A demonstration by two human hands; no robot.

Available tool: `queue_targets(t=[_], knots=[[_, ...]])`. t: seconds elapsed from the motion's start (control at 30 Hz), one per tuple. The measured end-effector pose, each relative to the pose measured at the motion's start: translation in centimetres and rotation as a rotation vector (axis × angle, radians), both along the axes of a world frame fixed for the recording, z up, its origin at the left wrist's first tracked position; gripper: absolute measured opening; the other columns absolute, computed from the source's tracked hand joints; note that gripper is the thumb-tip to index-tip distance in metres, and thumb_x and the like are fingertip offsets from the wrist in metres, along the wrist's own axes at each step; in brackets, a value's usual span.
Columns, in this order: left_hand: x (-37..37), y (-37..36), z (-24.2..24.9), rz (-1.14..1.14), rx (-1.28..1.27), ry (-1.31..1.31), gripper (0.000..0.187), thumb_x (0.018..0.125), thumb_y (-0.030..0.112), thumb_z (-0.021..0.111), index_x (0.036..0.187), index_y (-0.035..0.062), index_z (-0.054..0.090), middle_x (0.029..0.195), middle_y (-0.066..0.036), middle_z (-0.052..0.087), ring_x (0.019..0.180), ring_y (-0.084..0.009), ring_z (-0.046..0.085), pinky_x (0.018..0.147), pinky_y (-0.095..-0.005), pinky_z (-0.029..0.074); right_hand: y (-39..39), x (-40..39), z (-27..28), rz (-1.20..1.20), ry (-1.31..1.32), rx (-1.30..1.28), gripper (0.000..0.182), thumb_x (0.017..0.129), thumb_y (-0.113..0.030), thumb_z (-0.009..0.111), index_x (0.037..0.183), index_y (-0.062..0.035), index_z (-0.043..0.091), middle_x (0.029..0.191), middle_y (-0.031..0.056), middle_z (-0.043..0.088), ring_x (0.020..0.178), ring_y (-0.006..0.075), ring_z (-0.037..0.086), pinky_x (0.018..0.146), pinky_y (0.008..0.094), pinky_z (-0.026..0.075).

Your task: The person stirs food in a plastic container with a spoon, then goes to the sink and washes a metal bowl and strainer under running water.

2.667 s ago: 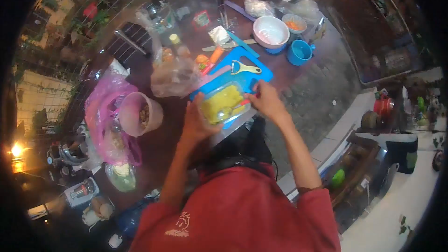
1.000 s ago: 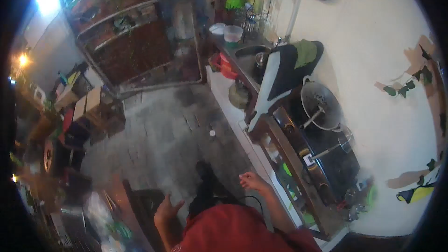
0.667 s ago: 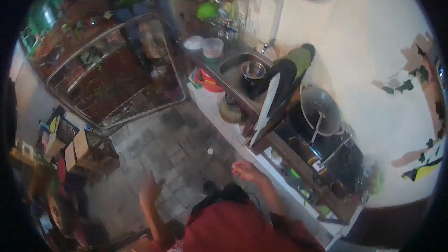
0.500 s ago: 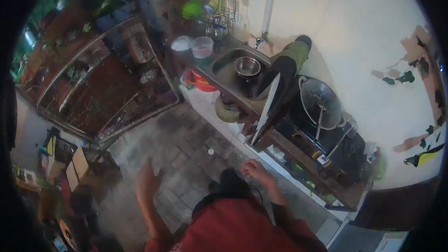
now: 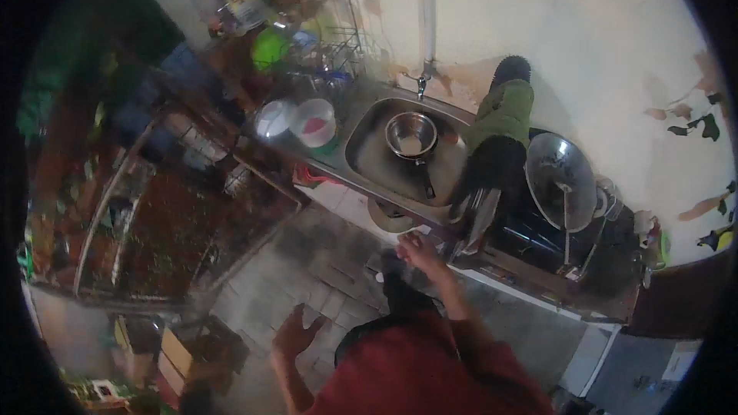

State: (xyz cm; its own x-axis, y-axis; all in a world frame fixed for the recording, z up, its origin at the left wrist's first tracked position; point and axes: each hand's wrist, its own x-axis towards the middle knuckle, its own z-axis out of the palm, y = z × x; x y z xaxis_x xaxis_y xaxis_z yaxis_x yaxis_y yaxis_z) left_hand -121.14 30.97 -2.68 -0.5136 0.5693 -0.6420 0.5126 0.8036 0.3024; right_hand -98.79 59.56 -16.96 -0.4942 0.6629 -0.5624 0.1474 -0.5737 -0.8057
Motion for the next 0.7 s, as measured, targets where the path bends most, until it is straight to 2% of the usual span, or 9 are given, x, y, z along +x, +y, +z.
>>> queue_targets(t=[0.07, 0.13, 0.2, 0.27, 0.4, 0.53, 0.6, 0.67, 0.7], knots=[[-2.7, 2.4, -0.2, -0.056, -0.018, 0.034, 0.097, 0.093, 0.068, 0.059, 0.155, -0.0034, 0.038, 0.153, -0.026, 0.049, 0.141, -0.0406, 0.048, 0.116, -0.0479, 0.040, 3.6, -2.9, 0.9, -0.063, -0.048, -0.006, 0.031, 0.102, -0.037, 0.067, 0.110, -0.0074, 0.063, 0.091, 0.0035, 0.071, 0.077, 0.0134, 0.068, 0.066, 0.0284, 0.054], [-4.6, 4.8, 0.0, -0.094, -0.033, 0.068, 0.096, 0.093, 0.068, 0.059, 0.155, -0.0028, 0.038, 0.153, -0.026, 0.049, 0.142, -0.0404, 0.048, 0.116, -0.0478, 0.040, 7.6, -5.4, 0.3, -0.081, -0.013, 0.209, 0.023, 0.103, -0.030, 0.065, 0.108, -0.0082, 0.064, 0.089, 0.0038, 0.070, 0.075, 0.0129, 0.068, 0.062, 0.0288, 0.054], [-6.5, 8.2, 0.9, -0.080, 0.016, 0.007, 0.097, 0.093, 0.068, 0.059, 0.155, -0.0029, 0.038, 0.152, -0.026, 0.049, 0.141, -0.0404, 0.049, 0.116, -0.0472, 0.039, 11.7, -8.3, -1.2, -0.197, 0.061, 0.060, 0.014, 0.102, -0.022, 0.063, 0.107, -0.0091, 0.063, 0.085, 0.0043, 0.068, 0.072, 0.0123, 0.065, 0.058, 0.0292, 0.052], [-7.6, 11.6, 0.4, -0.152, 0.019, -0.016, 0.091, 0.094, 0.063, 0.062, 0.154, -0.0019, 0.040, 0.151, -0.025, 0.051, 0.141, -0.0383, 0.050, 0.116, -0.0456, 0.040, 16.7, -10.1, -2.3, -0.174, 0.019, 0.100, 0.012, 0.101, -0.019, 0.062, 0.108, -0.0094, 0.062, 0.085, 0.0042, 0.067, 0.072, 0.0126, 0.064, 0.058, 0.0298, 0.051], [-8.9, 18.5, -2.8, -0.378, 0.027, -0.202, 0.084, 0.097, 0.058, 0.063, 0.154, 0.0000, 0.042, 0.149, -0.024, 0.055, 0.139, -0.0362, 0.052, 0.115, -0.0440, 0.041, 20.4, -12.3, -7.3, -0.203, -0.034, 0.204, 0.014, 0.098, -0.013, 0.063, 0.110, -0.0086, 0.058, 0.088, 0.0035, 0.064, 0.075, 0.0145, 0.063, 0.059, 0.0314, 0.050], [-9.1, 27.2, 0.6, -0.635, 0.088, -0.399, 0.077, 0.098, 0.054, 0.064, 0.150, -0.0007, 0.047, 0.146, -0.023, 0.057, 0.135, -0.0376, 0.055, 0.114, -0.0451, 0.041, 15.3, -12.3, -2.0, -0.190, 0.035, 0.322, 0.014, 0.096, -0.010, 0.063, 0.108, -0.0050, 0.058, 0.091, 0.0036, 0.065, 0.080, 0.0154, 0.064, 0.066, 0.0345, 0.052], [-10.0, 31.4, -1.9, -0.772, 0.388, -0.495, 0.066, 0.098, 0.044, 0.065, 0.140, -0.0039, 0.052, 0.127, -0.028, 0.064, 0.122, -0.0455, 0.059, 0.106, -0.0498, 0.046, 14.4, -12.1, -6.3, -0.331, 0.503, -0.156, 0.014, 0.098, -0.013, 0.063, 0.108, -0.0037, 0.058, 0.093, 0.0043, 0.065, 0.082, 0.0145, 0.064, 0.070, 0.0346, 0.053], [-10.9, 35.5, -4.3, -0.866, 0.802, -0.176, 0.062, 0.095, 0.035, 0.071, 0.140, -0.0037, 0.052, 0.130, -0.028, 0.061, 0.123, -0.0452, 0.058, 0.107, -0.0507, 0.045, 13.0, -11.5, -7.8, -0.445, 0.959, -0.643, 0.016, 0.099, -0.016, 0.063, 0.108, -0.0024, 0.059, 0.095, 0.0050, 0.066, 0.084, 0.0137, 0.063, 0.074, 0.0348, 0.053], [-11.2, 38.6, -2.5, -0.865, 0.736, -0.201, 0.061, 0.094, 0.032, 0.072, 0.140, -0.0037, 0.051, 0.133, -0.029, 0.060, 0.125, -0.0448, 0.057, 0.108, -0.0507, 0.044, 12.1, -11.5, -7.4, -0.279, 0.445, -0.084, 0.021, 0.101, -0.020, 0.063, 0.109, -0.0015, 0.060, 0.097, 0.0058, 0.066, 0.086, 0.0135, 0.063, 0.077, 0.0342, 0.053]])
